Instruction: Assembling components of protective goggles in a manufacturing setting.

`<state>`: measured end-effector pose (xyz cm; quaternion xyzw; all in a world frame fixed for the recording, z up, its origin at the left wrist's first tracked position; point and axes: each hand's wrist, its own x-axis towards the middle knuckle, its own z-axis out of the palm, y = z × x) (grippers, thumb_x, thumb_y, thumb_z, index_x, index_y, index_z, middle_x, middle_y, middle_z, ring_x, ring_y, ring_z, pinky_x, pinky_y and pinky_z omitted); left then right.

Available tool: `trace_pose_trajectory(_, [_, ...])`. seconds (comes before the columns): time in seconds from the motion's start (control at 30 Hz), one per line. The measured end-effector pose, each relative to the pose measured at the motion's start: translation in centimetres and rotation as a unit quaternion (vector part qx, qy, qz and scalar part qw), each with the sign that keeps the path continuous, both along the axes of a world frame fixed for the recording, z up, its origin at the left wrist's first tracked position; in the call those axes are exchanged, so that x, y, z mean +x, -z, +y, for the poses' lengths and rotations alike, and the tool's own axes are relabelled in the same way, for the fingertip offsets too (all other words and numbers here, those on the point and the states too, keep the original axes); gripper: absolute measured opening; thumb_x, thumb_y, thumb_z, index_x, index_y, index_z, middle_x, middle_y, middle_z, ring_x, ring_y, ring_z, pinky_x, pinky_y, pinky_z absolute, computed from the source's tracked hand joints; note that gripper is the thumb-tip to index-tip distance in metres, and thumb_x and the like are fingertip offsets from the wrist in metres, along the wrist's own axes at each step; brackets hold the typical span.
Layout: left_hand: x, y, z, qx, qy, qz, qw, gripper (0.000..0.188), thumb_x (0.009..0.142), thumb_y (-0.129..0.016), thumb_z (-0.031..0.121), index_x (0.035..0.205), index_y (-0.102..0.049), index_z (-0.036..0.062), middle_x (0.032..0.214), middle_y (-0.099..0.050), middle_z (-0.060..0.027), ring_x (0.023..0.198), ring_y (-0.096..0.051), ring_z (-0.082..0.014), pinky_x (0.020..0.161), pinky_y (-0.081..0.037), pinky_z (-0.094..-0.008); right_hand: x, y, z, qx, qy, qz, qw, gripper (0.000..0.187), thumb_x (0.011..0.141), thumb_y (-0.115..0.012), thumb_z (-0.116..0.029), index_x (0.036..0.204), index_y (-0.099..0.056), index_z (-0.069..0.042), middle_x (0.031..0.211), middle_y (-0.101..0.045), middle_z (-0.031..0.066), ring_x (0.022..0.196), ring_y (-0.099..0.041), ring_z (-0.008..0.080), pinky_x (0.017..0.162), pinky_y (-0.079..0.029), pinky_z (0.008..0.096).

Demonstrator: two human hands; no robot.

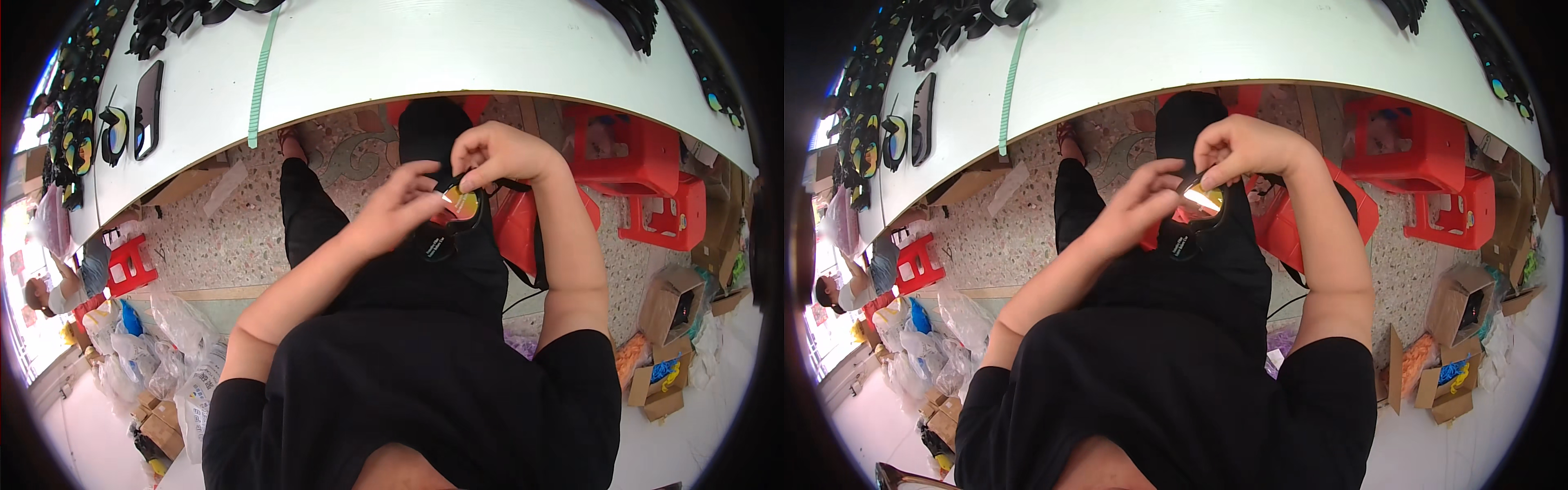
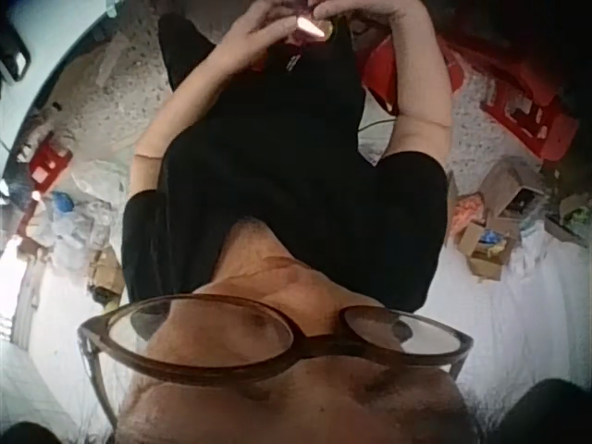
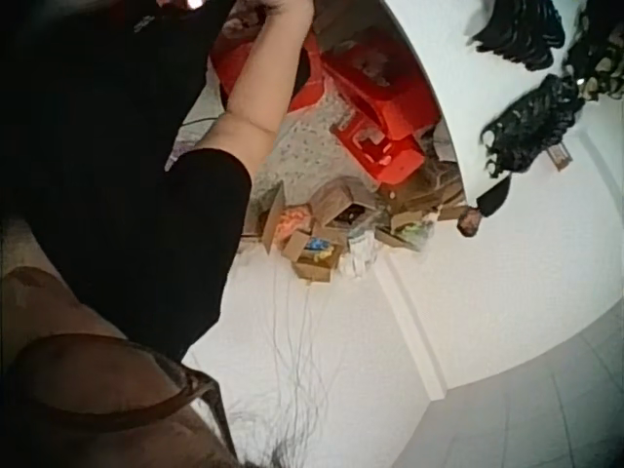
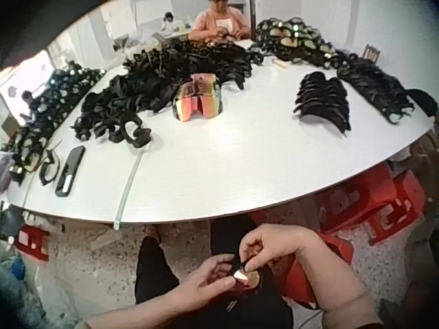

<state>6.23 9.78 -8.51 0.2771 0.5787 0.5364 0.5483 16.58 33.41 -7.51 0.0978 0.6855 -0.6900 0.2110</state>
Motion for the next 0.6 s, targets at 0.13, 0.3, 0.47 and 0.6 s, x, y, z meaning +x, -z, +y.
trace_pose_trajectory(0.13, [3.4, 1.4, 1.3, -0.023, -0.031, 0.091, 0.995, 0.055, 0.091, -0.07, 0.023, 0.134, -0.044, 0.0014, 0.112, -0.064, -0.0168, 0.101, -0.065, -0.0231, 0.088, -0.051, -0.0339, -1.1, -0.1, -0.6, 0.031, -0.043, -0.014, 0.998, 0.022, 0.073, -0.082, -0.008, 0.087, -0.066, -0.002, 0.072, -0.063, -0.001, 0.068, -0.059, 0.0048, 0.059, -0.048, 0.0214])
trace_pose_trajectory(0.3, [4.9, 3.7, 0.8, -0.017, -0.079, 0.102, 0.991, 0.056, 0.09, -0.07, 0.021, 0.137, -0.047, 0.0033, 0.114, -0.064, -0.0171, 0.107, -0.064, -0.0245, 0.092, -0.05, -0.0336, 3.5, 3.3, -3.9, -0.135, 0.275, -0.015, 0.952, 0.023, 0.085, -0.073, -0.006, 0.104, -0.061, -0.003, 0.089, -0.061, -0.0002, 0.077, -0.056, 0.0054, 0.067, -0.046, 0.0208])
trace_pose_trajectory(0.47, [4.8, 3.9, 0.6, -0.046, -0.087, 0.04, 0.994, 0.053, 0.091, -0.069, 0.017, 0.137, -0.049, 0.0027, 0.122, -0.062, -0.0138, 0.108, -0.062, -0.0186, 0.093, -0.049, -0.0302, 8.6, 3.7, -8.8, -0.086, 0.386, 0.068, 0.916, 0.023, 0.087, -0.072, -0.004, 0.103, -0.056, -0.004, 0.084, -0.057, -0.0027, 0.075, -0.054, 0.0035, 0.067, -0.044, 0.0194])
trace_pose_trajectory(0.6, [4.6, 3.2, 0.9, -0.055, -0.065, 0.053, 0.995, 0.051, 0.092, -0.068, 0.012, 0.138, -0.049, 0.0013, 0.126, -0.059, -0.0112, 0.109, -0.06, -0.0149, 0.095, -0.048, -0.0279, 9.0, 3.6, -12.2, -0.062, 0.444, 0.088, 0.89, 0.021, 0.088, -0.071, -0.003, 0.101, -0.055, -0.004, 0.082, -0.056, -0.0043, 0.07, -0.051, 0.0006, 0.062, -0.041, 0.016])
